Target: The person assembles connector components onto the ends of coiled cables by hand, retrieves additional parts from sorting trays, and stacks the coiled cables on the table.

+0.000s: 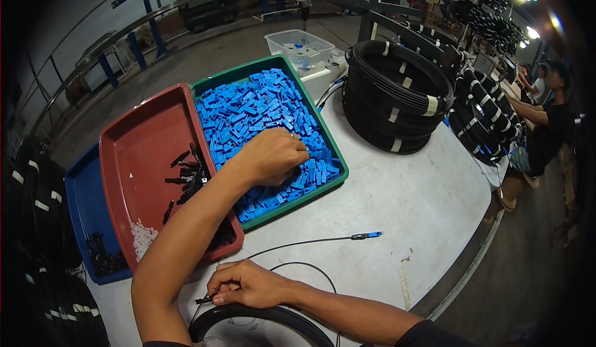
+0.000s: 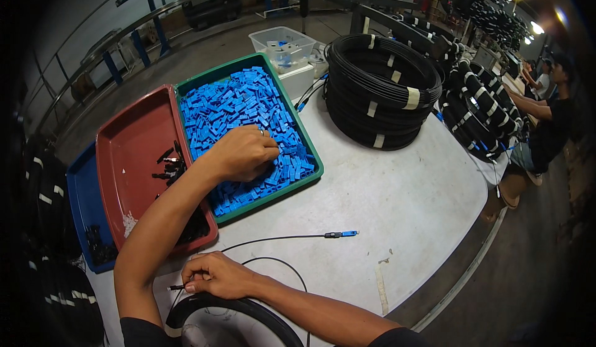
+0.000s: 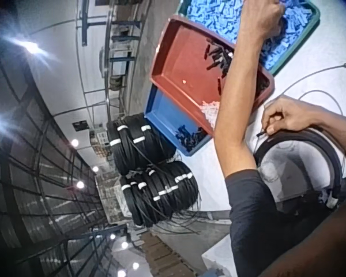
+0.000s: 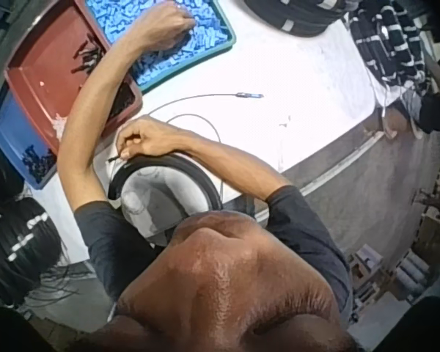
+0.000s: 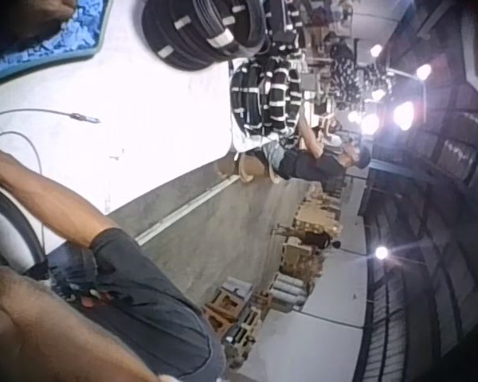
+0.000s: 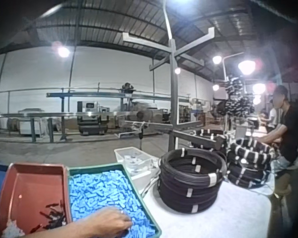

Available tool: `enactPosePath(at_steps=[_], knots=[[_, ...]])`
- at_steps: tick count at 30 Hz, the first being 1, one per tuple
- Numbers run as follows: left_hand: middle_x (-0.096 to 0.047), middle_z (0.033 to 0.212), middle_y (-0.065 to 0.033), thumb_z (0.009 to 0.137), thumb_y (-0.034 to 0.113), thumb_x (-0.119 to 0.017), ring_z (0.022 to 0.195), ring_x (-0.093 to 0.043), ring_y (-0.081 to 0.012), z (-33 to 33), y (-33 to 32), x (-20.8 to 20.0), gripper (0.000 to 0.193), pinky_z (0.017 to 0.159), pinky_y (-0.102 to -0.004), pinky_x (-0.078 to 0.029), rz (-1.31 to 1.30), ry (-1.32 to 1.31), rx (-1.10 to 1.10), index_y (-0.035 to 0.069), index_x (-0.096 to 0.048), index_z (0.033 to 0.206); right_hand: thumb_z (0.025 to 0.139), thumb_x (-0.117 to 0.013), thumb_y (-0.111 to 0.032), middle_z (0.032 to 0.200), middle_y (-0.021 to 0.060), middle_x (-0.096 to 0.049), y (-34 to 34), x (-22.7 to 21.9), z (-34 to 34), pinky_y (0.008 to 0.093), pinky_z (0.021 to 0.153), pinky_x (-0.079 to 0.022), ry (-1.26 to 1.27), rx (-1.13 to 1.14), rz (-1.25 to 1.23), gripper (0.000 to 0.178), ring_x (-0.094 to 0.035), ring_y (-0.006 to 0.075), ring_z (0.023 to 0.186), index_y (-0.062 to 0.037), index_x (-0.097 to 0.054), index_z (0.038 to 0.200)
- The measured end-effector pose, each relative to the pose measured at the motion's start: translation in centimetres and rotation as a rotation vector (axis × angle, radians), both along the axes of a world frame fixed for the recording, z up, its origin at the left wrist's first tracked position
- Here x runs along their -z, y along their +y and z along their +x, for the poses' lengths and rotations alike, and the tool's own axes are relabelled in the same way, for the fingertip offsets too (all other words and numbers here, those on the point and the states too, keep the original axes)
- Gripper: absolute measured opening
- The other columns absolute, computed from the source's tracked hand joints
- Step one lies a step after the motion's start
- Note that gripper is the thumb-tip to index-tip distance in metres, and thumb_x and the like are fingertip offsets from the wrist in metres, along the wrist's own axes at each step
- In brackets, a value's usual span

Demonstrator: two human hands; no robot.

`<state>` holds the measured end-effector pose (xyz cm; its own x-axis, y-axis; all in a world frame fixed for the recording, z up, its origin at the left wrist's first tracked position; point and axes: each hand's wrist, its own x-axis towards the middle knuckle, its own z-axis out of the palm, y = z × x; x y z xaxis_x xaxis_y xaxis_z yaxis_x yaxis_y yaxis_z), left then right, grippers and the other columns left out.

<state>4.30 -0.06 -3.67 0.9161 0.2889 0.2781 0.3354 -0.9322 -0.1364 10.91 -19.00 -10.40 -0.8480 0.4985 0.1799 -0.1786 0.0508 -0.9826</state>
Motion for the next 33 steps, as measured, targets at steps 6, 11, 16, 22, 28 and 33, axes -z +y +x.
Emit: enactPosePath(at_steps=[6,11,16,22,28,33], knots=[[-0.067,0.086,-0.0091,0.069,0.005,-0.074,0.084,-0.066,-0.0310,-0.7,-1.7,-1.8,0.018,0.078,-0.0428,-0.051,0.006,0.011,-0.073,0.007,-0.069,0.086,0.093,-0.076,-0.015,0.090,0.0047,-0.060,-0.3,0.0,0.2,0.0260,0.070,-0.046,-0.009,-0.005,0.007,0.017,-0.056,0.0106,0.079,-0.0010,-0.072,0.101],[-0.067,0.095,-0.0084,0.074,-0.004,-0.076,0.086,-0.067,-0.0284,-4.7,-6.5,-4.2,0.035,0.075,-0.0393,-0.053,-0.064,-0.322,-0.177,0.008,-0.073,0.107,0.090,-0.079,-0.014,0.088,0.0054,-0.063,-0.7,0.1,-0.4,0.0282,0.067,-0.047,0.033,0.103,0.052,0.016,-0.059,0.0114,0.077,-0.0021,-0.074,0.100],[-0.064,0.094,-0.0099,0.076,-0.008,-0.074,0.078,-0.066,-0.0252,-10.0,-16.4,-5.3,0.030,0.068,-0.0360,-0.055,-0.065,-0.528,-0.291,0.005,-0.076,0.103,0.083,-0.081,-0.012,0.085,0.0104,-0.065,-0.4,-0.2,0.0,0.0351,0.065,-0.048,0.062,0.327,0.355,0.015,-0.062,0.0232,0.074,-0.0031,-0.075,0.094],[-0.075,0.100,-0.0130,0.079,-0.002,-0.078,0.088,-0.073,-0.0235,-15.7,-26.9,0.0,0.027,0.078,-0.0336,-0.059,-0.178,-0.838,-0.689,0.002,-0.076,0.106,0.084,-0.082,-0.013,0.084,0.0103,-0.068,-0.8,-0.8,-0.1,0.0339,0.061,-0.049,-0.025,0.387,0.512,0.015,-0.064,0.0231,0.072,-0.0031,-0.075,0.093],[-0.075,0.091,-0.0038,0.083,0.002,-0.080,0.077,-0.061,-0.0101,-15.9,-31.0,4.6,0.025,0.072,-0.0254,-0.048,-0.516,-1.056,-0.775,0.001,-0.076,0.107,0.085,-0.082,-0.016,0.083,0.0105,-0.067,-1.3,-1.8,0.4,0.0364,0.061,-0.050,-0.058,0.409,0.763,0.016,-0.065,0.0255,0.071,-0.0035,-0.076,0.094],[-0.072,0.090,-0.0022,0.083,0.002,-0.081,0.079,-0.058,-0.0079,-15.2,-30.9,5.2,0.025,0.073,-0.0237,-0.047,-0.612,-1.101,-0.710,0.000,-0.075,0.107,0.084,-0.082,-0.012,0.084,0.0119,-0.066,-1.7,-2.8,0.3,0.0370,0.062,-0.050,-0.042,0.396,0.888,0.016,-0.065,0.0278,0.072,-0.0024,-0.075,0.095]])
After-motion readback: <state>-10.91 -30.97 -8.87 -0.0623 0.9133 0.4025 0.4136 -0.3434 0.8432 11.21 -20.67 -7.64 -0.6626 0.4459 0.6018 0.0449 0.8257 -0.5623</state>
